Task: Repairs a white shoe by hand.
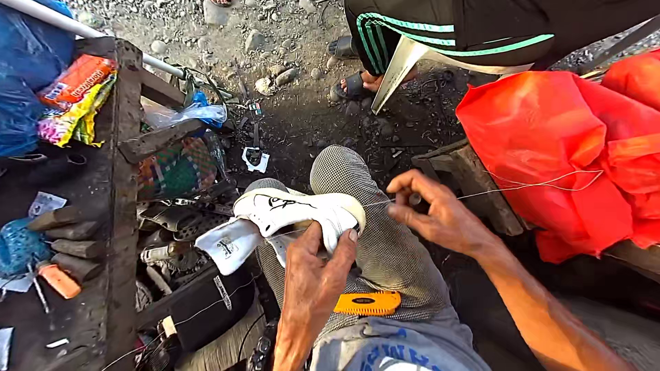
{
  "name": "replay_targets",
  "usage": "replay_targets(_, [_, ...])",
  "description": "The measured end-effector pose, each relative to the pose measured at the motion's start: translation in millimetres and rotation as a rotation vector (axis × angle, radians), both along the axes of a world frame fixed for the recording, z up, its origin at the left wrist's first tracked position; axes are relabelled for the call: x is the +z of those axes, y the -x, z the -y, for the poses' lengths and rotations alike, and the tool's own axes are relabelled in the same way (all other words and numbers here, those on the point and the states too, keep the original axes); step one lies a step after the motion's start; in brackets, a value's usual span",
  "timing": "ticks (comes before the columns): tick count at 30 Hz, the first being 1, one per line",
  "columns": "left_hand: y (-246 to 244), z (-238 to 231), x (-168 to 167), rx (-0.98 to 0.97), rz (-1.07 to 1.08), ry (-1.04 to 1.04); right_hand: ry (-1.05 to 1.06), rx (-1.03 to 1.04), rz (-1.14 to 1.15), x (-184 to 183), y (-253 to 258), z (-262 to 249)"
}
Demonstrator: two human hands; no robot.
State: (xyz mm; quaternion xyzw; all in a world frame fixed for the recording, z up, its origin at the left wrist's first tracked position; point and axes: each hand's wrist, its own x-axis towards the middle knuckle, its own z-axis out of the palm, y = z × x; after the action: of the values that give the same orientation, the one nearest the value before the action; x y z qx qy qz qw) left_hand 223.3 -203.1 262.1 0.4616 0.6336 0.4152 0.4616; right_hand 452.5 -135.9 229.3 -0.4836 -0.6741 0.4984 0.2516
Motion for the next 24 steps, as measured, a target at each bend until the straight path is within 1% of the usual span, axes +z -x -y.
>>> replay_targets(2, [2.6,0.6,-0.3,-0.033,0.042,-0.001,0.002,-0.04,0.079,3.8,-16.6,-6.0])
replay_targets(4, [-2.0,0.3,-1.4,-0.009,0.063,-0.004,-0.033,-0.013,0.085,6.5,-23.9,-7.1])
replay_targets(6, [-12.5,-1.3,-2.0,0.058,0.021,-0.015,-0.078,0.066,-0.032,9.5,-19.0,-3.1])
replay_targets(8, [-24.1,-3.3,-4.9,0.167,-0.007,-0.035,-0.096,0.152,-0.182,9.1,-5.2,1.4])
replay_targets(11, [-33.0,-5.1,-7.4,0.253,0.035,-0.072,-0.118,0.199,-0.287,-0.1,11.4,4.4])
replay_targets(14, [-34.1,-5.3,-7.1,0.278,0.103,-0.074,-0.161,0.171,-0.274,-7.0,18.1,5.1])
replay_targets(18, [-35.0,-5.6,-8.0,0.274,0.122,-0.094,-0.214,0.133,-0.255,-10.0,20.7,2.1])
replay_targets(24, [-36.1,-6.2,-8.0,0.253,0.12,-0.102,-0.232,0.161,-0.28,-13.4,17.8,-2.3])
